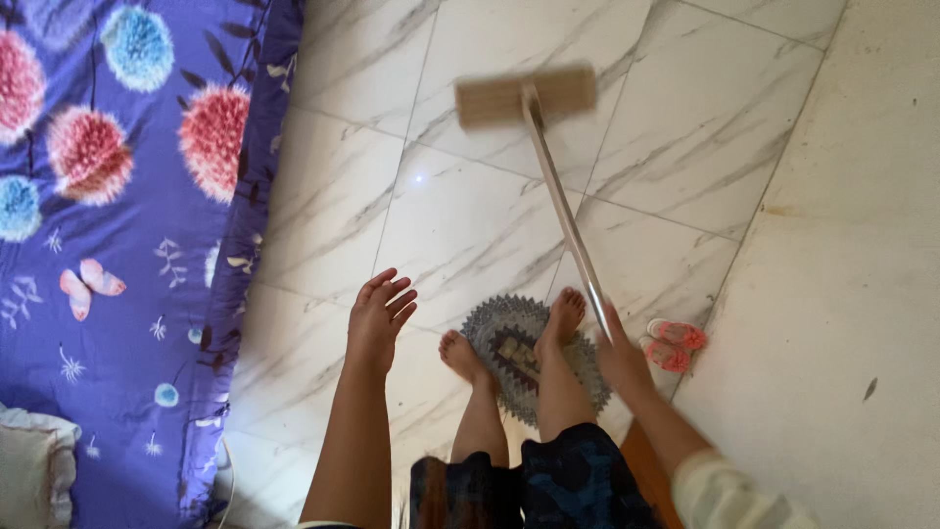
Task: The person sweeps the floor in a small room using a broom, moving items like a water jug and a fan base to reach different areas.
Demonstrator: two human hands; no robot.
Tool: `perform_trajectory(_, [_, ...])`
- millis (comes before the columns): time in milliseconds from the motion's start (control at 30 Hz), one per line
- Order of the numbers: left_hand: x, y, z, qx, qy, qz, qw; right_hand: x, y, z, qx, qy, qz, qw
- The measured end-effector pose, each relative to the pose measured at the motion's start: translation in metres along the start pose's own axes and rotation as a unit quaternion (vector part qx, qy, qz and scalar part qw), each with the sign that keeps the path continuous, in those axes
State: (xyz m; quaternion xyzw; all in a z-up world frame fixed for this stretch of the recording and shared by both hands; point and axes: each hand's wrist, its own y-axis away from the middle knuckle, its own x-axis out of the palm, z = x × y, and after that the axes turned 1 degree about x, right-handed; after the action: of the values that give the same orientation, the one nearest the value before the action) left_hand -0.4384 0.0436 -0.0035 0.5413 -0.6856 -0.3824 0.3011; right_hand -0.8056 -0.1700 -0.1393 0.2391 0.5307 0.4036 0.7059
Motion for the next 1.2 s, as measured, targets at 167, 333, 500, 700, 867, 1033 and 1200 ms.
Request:
perform_trajectory(167, [0.077,0.010,-0.024,0.022,-0.012,0.014,1.000,-0.077,-0.175,0.150,-0.081,0.070,-0.097,0.990])
perform_trajectory(333, [0.157,0.014,-0.028,0.039,-0.021,0.053,0.998,-0.157,-0.197,0.130,-0.036,0.086,-0.060,0.994])
perform_trajectory(500, [0.222,0.009,-0.009,0.031,-0.021,0.105,0.994,-0.145,-0.047,-0.045,0.091,0.069,0.042,0.993])
perform_trajectory(700, [0.261,0.007,0.009,0.018,-0.032,0.126,0.991,-0.121,0.076,-0.131,0.174,-0.011,0.031,0.984])
perform_trajectory(867, [0.298,0.018,0.009,0.007,-0.062,0.123,0.990,-0.117,-0.022,-0.082,0.022,-0.148,-0.033,0.988])
perform_trajectory(1033, [0.321,0.028,0.009,0.011,-0.122,0.097,0.988,-0.177,-0.179,0.010,-0.029,-0.039,-0.115,0.992])
perform_trajectory(1200, [0.332,0.032,0.010,0.012,-0.097,0.132,0.986,-0.194,-0.154,-0.035,0.064,-0.071,-0.042,0.995])
